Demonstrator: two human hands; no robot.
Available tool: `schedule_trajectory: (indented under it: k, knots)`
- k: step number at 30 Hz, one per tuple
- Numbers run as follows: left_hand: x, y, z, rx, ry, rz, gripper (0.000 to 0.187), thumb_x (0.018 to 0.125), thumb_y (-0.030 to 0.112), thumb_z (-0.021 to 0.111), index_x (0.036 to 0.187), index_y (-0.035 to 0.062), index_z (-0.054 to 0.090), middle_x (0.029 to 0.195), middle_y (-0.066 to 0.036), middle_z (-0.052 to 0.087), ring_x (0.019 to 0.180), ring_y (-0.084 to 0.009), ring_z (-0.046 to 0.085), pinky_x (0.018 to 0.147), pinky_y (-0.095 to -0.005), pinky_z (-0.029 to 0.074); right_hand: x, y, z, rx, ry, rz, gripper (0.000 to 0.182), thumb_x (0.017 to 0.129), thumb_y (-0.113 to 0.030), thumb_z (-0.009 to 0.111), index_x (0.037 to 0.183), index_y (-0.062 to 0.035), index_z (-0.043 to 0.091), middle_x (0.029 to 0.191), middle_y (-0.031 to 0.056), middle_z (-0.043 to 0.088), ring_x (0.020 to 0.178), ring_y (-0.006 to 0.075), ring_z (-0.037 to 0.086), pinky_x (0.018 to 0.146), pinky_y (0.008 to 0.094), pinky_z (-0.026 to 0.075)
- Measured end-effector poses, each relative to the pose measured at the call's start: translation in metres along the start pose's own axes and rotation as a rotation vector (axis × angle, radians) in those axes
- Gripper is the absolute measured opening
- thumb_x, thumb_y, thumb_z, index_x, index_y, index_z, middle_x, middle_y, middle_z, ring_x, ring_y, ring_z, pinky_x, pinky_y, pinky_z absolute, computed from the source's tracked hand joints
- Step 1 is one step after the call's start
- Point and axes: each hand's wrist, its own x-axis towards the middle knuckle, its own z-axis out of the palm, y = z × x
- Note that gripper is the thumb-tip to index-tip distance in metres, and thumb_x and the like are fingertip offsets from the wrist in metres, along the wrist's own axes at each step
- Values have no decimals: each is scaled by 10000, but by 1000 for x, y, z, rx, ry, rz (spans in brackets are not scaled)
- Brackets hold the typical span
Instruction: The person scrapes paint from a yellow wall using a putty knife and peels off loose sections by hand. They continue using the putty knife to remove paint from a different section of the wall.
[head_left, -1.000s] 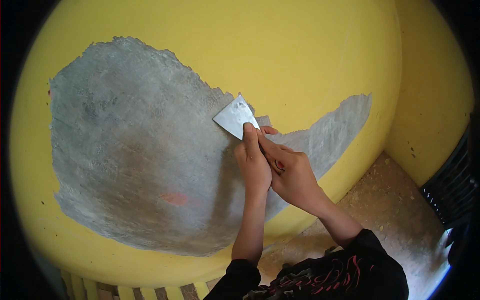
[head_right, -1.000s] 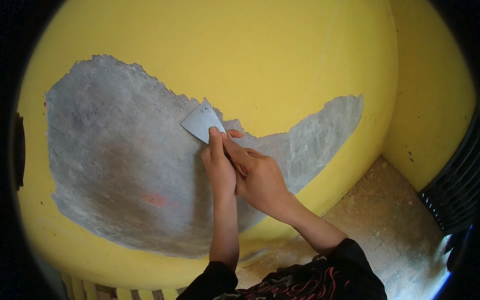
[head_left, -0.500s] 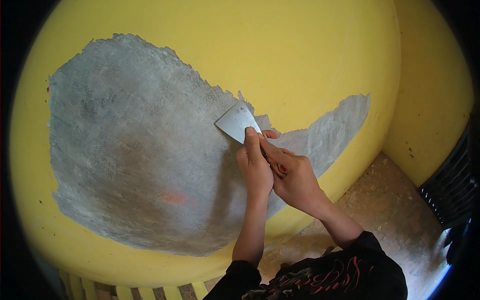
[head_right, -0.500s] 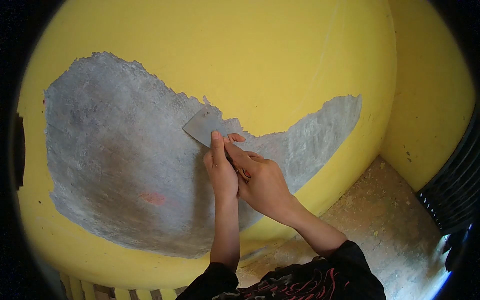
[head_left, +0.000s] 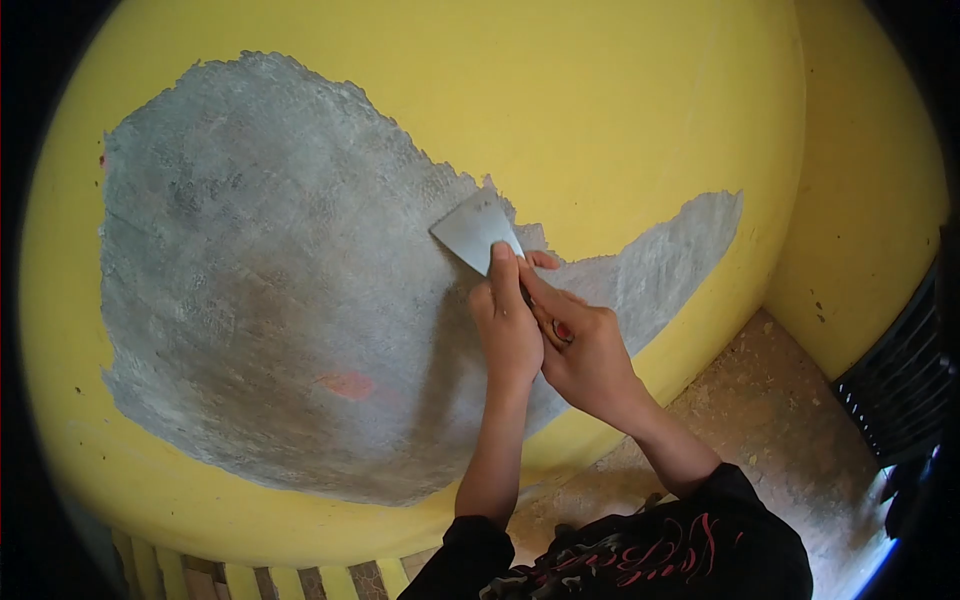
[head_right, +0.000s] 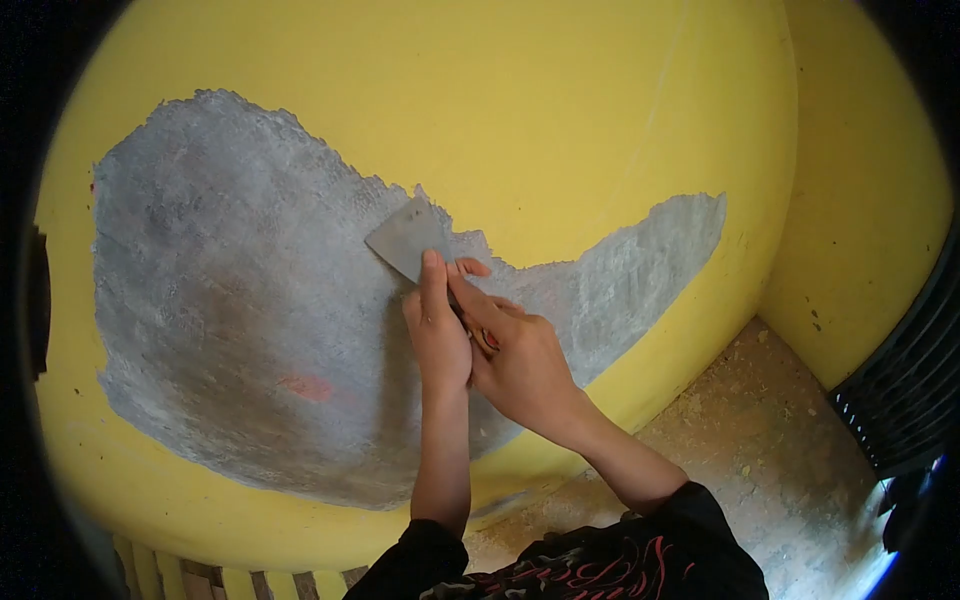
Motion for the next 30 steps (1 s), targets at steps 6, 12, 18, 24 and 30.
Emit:
schedule_trajectory:
  k: [6, 12, 18, 24, 30]
  knots:
    - [1, 22, 5, -71, -53, -73, 581, 1002, 489, 378, 815, -16, 595, 638, -67, 572, 568, -140, 607, 522, -246, 453, 5, -7, -2, 30, -17, 67, 605, 760, 31, 606, 1346, -75, 505, 911, 193, 675, 868, 370, 653, 723, 403, 521]
    - [4, 6, -1, 84, 7, 23, 575, 1009, 476, 370, 811, -17, 589, 648, -60, 581, 565, -135, 600, 519, -244, 448, 6, -1, 3, 38, -37, 94, 633, 756, 30, 613, 1364, -99, 495, 910, 212, 670, 844, 370, 657, 706, 394, 524]
    - [4, -2, -5, 127, 20, 58, 564, 1008, 475, 374, 813, -6, 595, 614, -57, 570, 546, -128, 591, 504, -247, 444, 2, -1, 3, 65, 8, 61, 624, 763, 48, 621, 1359, -102, 510, 859, 197, 651, 748, 255, 626, 678, 326, 505]
    - [-2, 3, -3, 67, 14, 10, 588, 1012, 456, 362, 770, -19, 612, 589, -24, 535, 524, -104, 515, 480, -256, 383, -1, -10, 0, 25, -6, 95, 633, 752, 74, 622, 1353, -95, 520, 836, 184, 647, 671, 147, 596, 659, 267, 485]
    - [1, 13, 1, 80, 22, -4, 592, 1014, 451, 358, 760, -21, 609, 588, -32, 547, 523, -96, 507, 477, -246, 379, 5, -9, -1, -2, -56, 109, 685, 722, 43, 642, 1371, -110, 486, 919, 200, 664, 870, 365, 653, 723, 389, 531]
